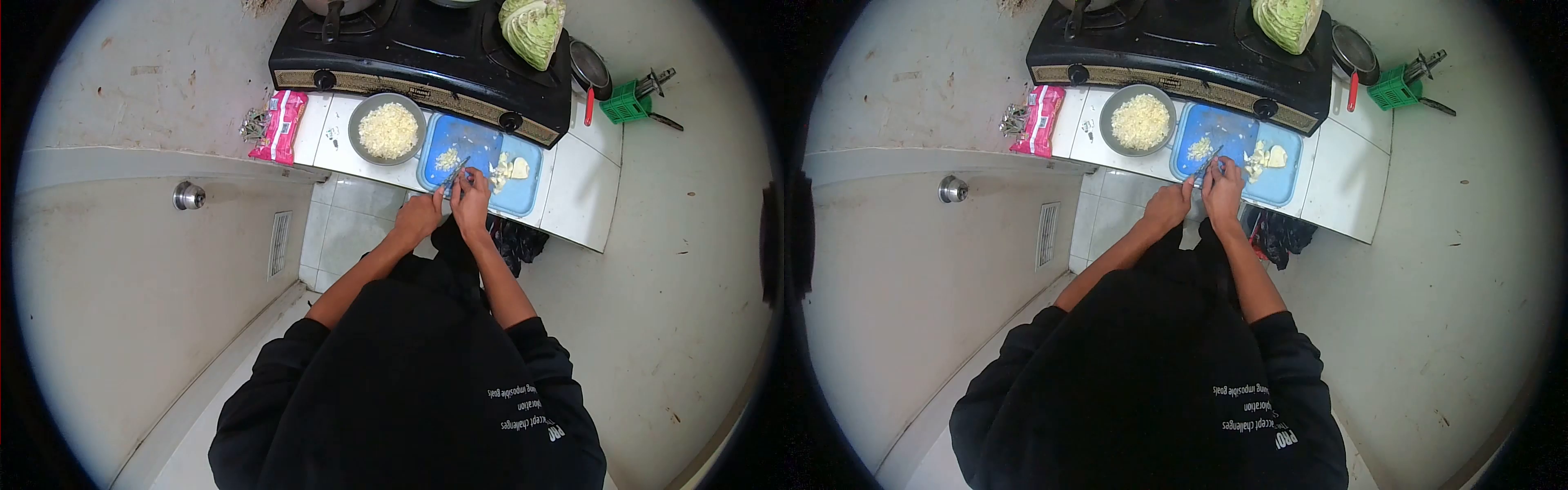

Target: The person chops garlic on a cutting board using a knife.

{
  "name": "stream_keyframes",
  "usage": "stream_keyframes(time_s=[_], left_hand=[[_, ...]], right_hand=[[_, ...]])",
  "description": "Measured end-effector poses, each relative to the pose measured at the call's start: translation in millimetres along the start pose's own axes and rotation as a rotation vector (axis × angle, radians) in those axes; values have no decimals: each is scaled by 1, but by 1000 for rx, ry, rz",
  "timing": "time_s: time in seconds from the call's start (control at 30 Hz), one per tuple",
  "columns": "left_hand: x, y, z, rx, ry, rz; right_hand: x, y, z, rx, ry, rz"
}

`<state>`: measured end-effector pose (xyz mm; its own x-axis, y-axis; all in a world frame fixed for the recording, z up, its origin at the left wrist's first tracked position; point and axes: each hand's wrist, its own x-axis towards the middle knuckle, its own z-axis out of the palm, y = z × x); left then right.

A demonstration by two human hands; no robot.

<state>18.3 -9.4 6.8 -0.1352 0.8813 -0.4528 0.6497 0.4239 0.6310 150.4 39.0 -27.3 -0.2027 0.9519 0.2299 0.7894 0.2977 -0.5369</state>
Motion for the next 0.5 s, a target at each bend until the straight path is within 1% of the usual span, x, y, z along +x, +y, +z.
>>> stream_keyframes(time_s=[0.27,0.33,0.5], left_hand=[[-3,-7,-1,-66,-39,-20],[-5,-4,-4,-69,-57,17],[-6,-2,-3,-54,-52,18]], right_hand=[[0,0,0,22,-14,17],[0,1,-1,6,-29,9],[-1,2,-1,1,-24,7]])
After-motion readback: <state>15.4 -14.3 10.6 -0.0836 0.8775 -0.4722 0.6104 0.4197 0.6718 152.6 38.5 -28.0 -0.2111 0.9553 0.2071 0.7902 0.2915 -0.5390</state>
